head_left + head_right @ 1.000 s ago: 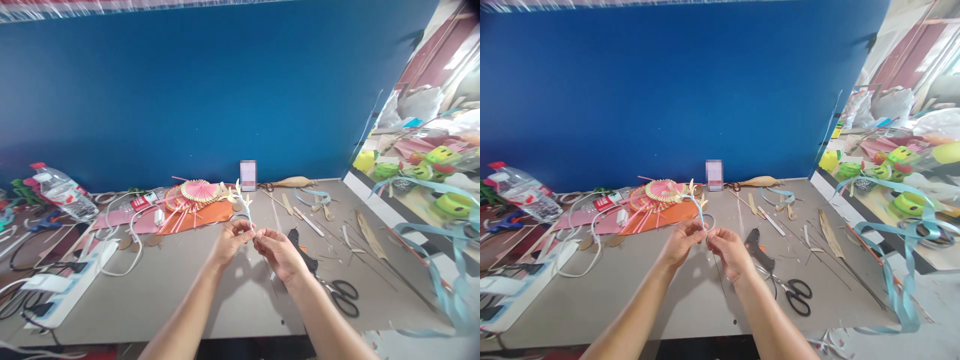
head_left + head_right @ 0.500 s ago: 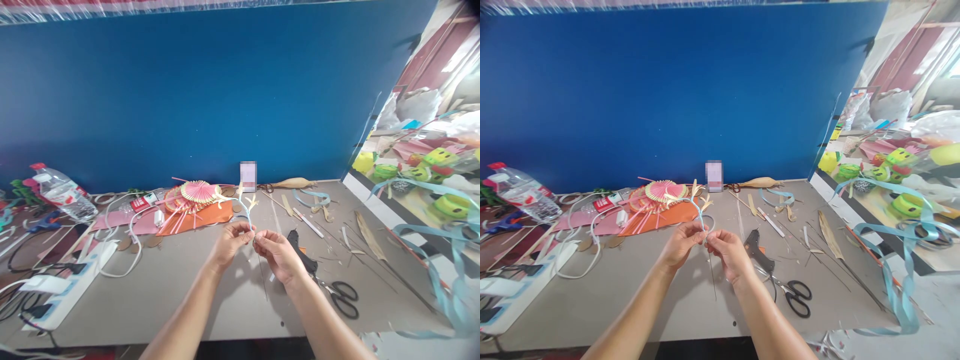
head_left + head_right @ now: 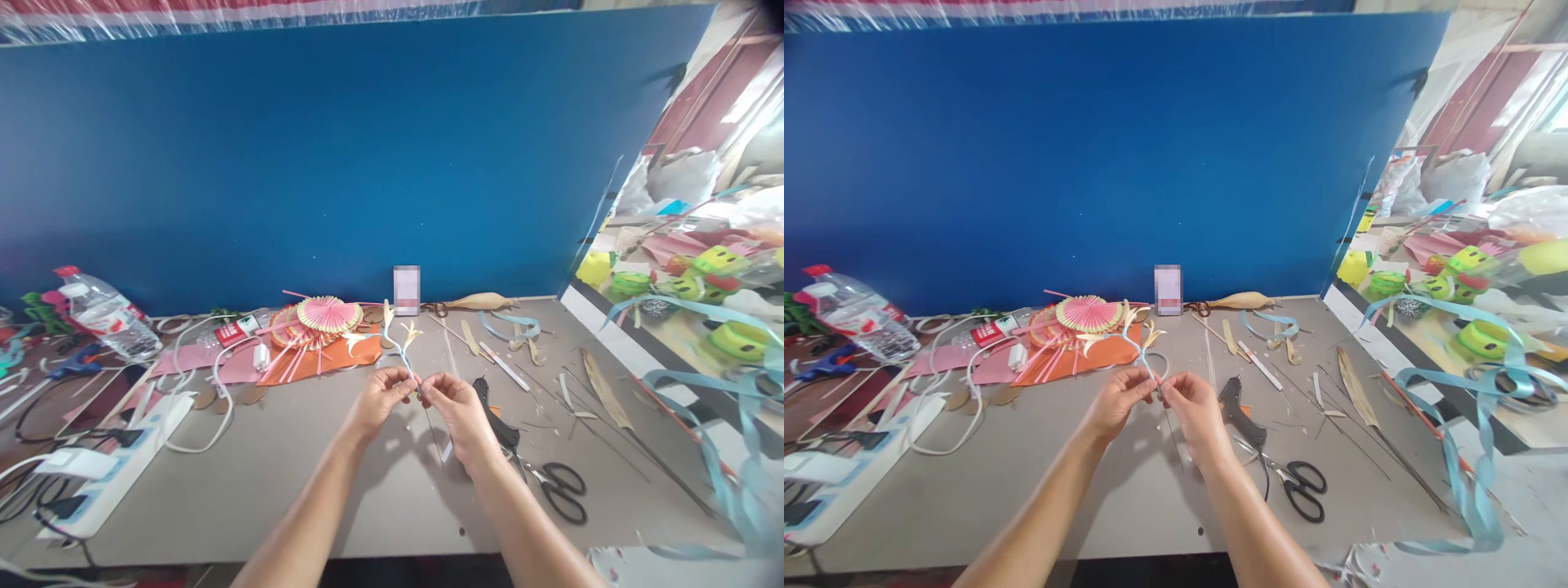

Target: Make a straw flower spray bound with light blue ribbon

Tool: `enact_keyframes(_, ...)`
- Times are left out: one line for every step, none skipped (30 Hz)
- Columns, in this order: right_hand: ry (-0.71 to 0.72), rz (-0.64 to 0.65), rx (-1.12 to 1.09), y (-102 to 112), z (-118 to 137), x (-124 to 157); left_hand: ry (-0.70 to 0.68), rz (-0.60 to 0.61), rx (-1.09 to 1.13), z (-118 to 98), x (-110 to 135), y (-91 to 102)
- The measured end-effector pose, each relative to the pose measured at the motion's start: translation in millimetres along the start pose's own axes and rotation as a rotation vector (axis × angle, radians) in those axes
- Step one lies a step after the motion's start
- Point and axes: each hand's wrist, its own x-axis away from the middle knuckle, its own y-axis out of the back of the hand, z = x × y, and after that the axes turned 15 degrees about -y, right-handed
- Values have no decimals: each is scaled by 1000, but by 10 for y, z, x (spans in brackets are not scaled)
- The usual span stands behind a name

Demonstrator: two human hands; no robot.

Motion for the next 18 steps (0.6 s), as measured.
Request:
enact_keyframes(10, -15, 9, -1, 2, -1, 4, 1, -4, -5, 1, -3)
enact_keyframes(17, -26, 14, 0, 2, -3, 6, 1, -6, -10, 2, -6)
enact_keyframes(20, -30, 16, 1, -1, -5, 9, 1, -5, -13, 4, -7)
enact_keyframes(21, -30, 13, 5, -5, -9, 11, 0, -4, -14, 6, -7)
enact_keyframes(17, -23, 8, 9, -11, -12, 14, -3, -2, -13, 8, -5)
enact_keyframes(12, -16, 2, 15, -17, -17, 16, -7, 0, -10, 11, -3)
enact_keyframes(6, -9, -4, 21, -24, -21, 15, -11, 0, -6, 14, 1)
enact_keyframes(2, -3, -8, 28, -31, -25, 14, -15, 0, 0, 16, 4)
enact_keyframes(-1, 2, -10, 33, -37, -28, 13, -15, 2, 6, 18, 8)
enact_keyframes(-2, 5, -11, 38, -43, -31, 11, -12, 5, 13, 20, 12)
enact_keyframes(0, 7, -10, 42, -48, -33, 8, -8, 9, 19, 21, 15)
enact_keyframes(3, 6, -8, 44, -53, -36, 5, -3, 13, 26, 22, 17)
enact_keyframes(8, 2, -6, 46, -57, -38, 4, 0, 15, 32, 23, 18)
enact_keyframes(13, -4, -6, 47, -61, -40, 4, 2, 17, 38, 23, 18)
enact_keyframes(18, -13, -6, 47, -65, -43, 5, 1, 19, 43, 24, 16)
enact_keyframes(22, -22, -5, 48, -69, -46, 7, -5, 22, 46, 25, 13)
enact_keyframes(22, -29, -3, 48, -73, -50, 11, -11, 26, 49, 25, 8)
enact_keyframes(22, -37, -1, 48, -77, -53, 16, -16, 31, 51, 26, 3)
